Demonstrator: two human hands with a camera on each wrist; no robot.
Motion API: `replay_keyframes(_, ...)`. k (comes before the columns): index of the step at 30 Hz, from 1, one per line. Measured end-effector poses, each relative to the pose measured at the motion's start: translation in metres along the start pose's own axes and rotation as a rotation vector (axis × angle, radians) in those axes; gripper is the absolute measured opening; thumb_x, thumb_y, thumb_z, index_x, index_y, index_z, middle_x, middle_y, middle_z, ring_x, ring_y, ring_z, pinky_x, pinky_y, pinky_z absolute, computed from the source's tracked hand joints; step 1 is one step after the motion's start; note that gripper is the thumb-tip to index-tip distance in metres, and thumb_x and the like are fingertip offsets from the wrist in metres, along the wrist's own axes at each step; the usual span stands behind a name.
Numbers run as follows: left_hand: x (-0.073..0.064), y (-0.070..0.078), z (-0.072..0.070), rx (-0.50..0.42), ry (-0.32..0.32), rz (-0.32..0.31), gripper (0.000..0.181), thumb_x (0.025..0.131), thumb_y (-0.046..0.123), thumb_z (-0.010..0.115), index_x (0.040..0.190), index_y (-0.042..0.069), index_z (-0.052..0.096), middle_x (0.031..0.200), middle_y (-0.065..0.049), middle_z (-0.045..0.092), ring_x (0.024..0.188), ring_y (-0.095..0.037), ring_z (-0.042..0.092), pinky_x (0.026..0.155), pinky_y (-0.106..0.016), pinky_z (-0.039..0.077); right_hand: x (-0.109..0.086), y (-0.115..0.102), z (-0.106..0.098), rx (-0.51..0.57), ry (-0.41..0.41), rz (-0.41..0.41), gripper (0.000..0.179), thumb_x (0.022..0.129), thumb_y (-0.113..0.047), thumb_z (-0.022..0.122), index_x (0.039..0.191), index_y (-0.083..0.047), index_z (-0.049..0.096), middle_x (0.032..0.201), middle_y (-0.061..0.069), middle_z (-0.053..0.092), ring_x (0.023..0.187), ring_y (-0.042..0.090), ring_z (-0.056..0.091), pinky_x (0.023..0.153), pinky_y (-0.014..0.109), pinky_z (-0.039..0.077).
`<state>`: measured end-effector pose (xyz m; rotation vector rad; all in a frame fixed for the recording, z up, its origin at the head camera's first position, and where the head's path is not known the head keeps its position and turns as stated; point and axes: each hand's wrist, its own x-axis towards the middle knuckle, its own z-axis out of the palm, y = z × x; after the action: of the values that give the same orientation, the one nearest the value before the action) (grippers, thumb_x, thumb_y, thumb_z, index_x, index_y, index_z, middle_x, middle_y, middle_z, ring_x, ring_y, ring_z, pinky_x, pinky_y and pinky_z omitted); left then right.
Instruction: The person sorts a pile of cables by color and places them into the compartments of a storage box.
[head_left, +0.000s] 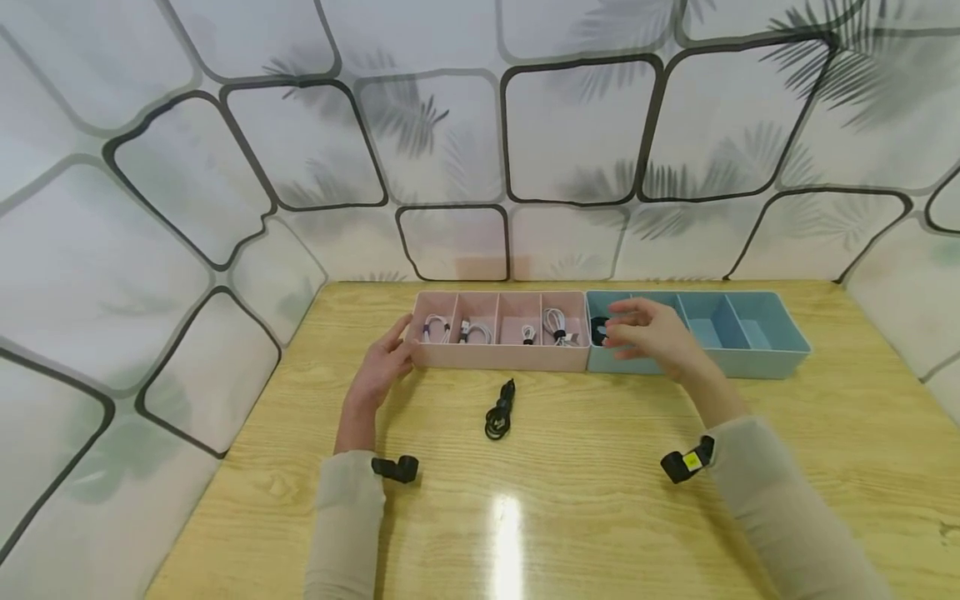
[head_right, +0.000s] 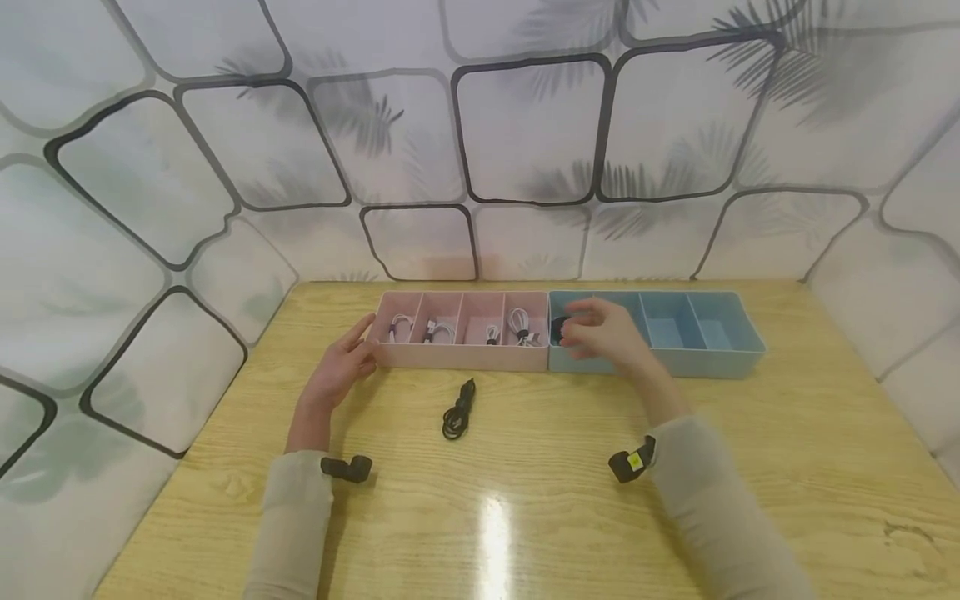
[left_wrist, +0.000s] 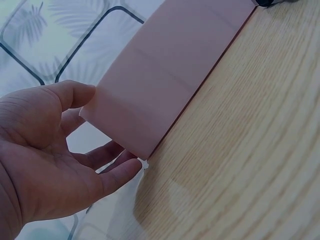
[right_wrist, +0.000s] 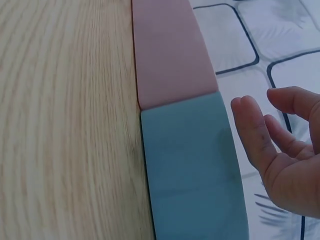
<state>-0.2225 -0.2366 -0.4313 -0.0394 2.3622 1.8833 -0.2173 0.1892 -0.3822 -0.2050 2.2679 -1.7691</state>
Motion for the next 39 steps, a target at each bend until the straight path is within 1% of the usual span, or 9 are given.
replay_keyframes(4,0.000,0.003,0.002,-0.017,-0.004,-0.011,0.056,0.105,0.016,0.047,0.158,0.020,0.029,0.113,-0.017,0.048,0.104,-0.027,0.047,0.094,-0.042,0.044,-0.004,-0.001,0.008,0.006,-0.010,-0.008,0.055,0.100,-0.017,0.060,0.146,0.004,0.038,0.133,0.032,0.050,0.091,0.016,0.070,0.082,0.045,0.058)
replay_keyframes(8,0.000,0.003,0.002,-0.019,-0.005,-0.028,0.056,0.106,0.016,0.046,0.159,0.021,0.027,0.138,-0.024,0.044,0.118,-0.029,0.045,0.101,-0.046,0.042,-0.005,-0.003,0.018,0.001,-0.023,-0.019,0.055,0.098,-0.013,0.062,0.145,0.004,0.040,0.130,0.033,0.051,0.093,0.024,0.070,0.081,0.047,0.058)
replay_keyframes(11,-0.001,0.002,0.001,-0.013,-0.003,-0.030,0.057,0.106,0.015,0.045,0.159,0.020,0.026,0.145,-0.025,0.040,0.121,-0.029,0.044,0.102,-0.047,0.041,-0.005,-0.003,0.028,-0.002,-0.039,-0.026,0.052,0.097,-0.009,0.062,0.143,0.005,0.042,0.126,0.034,0.053,0.095,0.032,0.068,0.079,0.048,0.058)
replay_keyframes(14,-0.001,0.002,0.001,-0.018,-0.002,-0.032,0.056,0.106,0.016,0.045,0.159,0.020,0.027,0.143,-0.024,0.041,0.120,-0.028,0.044,0.101,-0.046,0.042,-0.005,-0.003,0.039,0.006,-0.060,-0.029,0.051,0.095,-0.005,0.061,0.141,0.007,0.043,0.124,0.034,0.054,0.092,0.033,0.068,0.077,0.049,0.058)
replay_keyframes(19,-0.001,0.003,0.001,-0.022,-0.005,-0.037,0.057,0.106,0.016,0.046,0.159,0.021,0.026,0.145,-0.024,0.040,0.122,-0.029,0.044,0.103,-0.047,0.041,-0.003,-0.001,0.057,0.011,-0.109,-0.021,0.048,0.095,-0.001,0.058,0.140,0.006,0.045,0.122,0.036,0.055,0.086,0.024,0.070,0.073,0.046,0.059)
replay_keyframes(24,-0.001,0.004,0.001,-0.010,-0.008,-0.035,0.057,0.105,0.017,0.047,0.159,0.021,0.026,0.152,-0.027,0.034,0.129,-0.033,0.043,0.106,-0.051,0.040,0.000,0.002,0.073,0.000,-0.159,-0.015,0.048,0.093,-0.001,0.061,0.138,0.007,0.046,0.119,0.036,0.057,0.088,0.031,0.070,0.072,0.046,0.059)
replay_keyframes(30,0.001,0.002,0.001,-0.014,-0.011,-0.030,0.057,0.105,0.015,0.045,0.159,0.020,0.026,0.150,-0.030,0.036,0.129,-0.036,0.043,0.107,-0.052,0.039,0.001,0.008,0.095,-0.042,-0.204,0.004,0.049,0.092,-0.003,0.064,0.137,0.009,0.047,0.109,0.029,0.061,0.087,0.036,0.070,0.069,0.049,0.059)
replay_keyframes(34,-0.001,0.008,0.002,-0.063,-0.030,-0.049,0.058,0.105,0.013,0.045,0.159,0.019,0.025,0.152,-0.032,0.032,0.131,-0.039,0.042,0.108,-0.052,0.039,0.000,0.010,0.110,-0.086,-0.209,0.027,0.047,0.091,-0.002,0.065,0.134,0.008,0.050,0.101,0.021,0.064,0.079,0.033,0.070,0.062,0.045,0.059)
replay_keyframes(39,-0.001,0.010,0.003,-0.082,-0.020,-0.056,0.058,0.104,0.012,0.046,0.159,0.019,0.027,0.149,-0.032,0.036,0.128,-0.040,0.046,0.106,-0.052,0.041,0.000,0.009,0.125,-0.128,-0.216,0.054,0.046,0.088,-0.003,0.068,0.131,0.005,0.053,0.099,0.020,0.066,0.075,0.030,0.070,0.058,0.042,0.059)
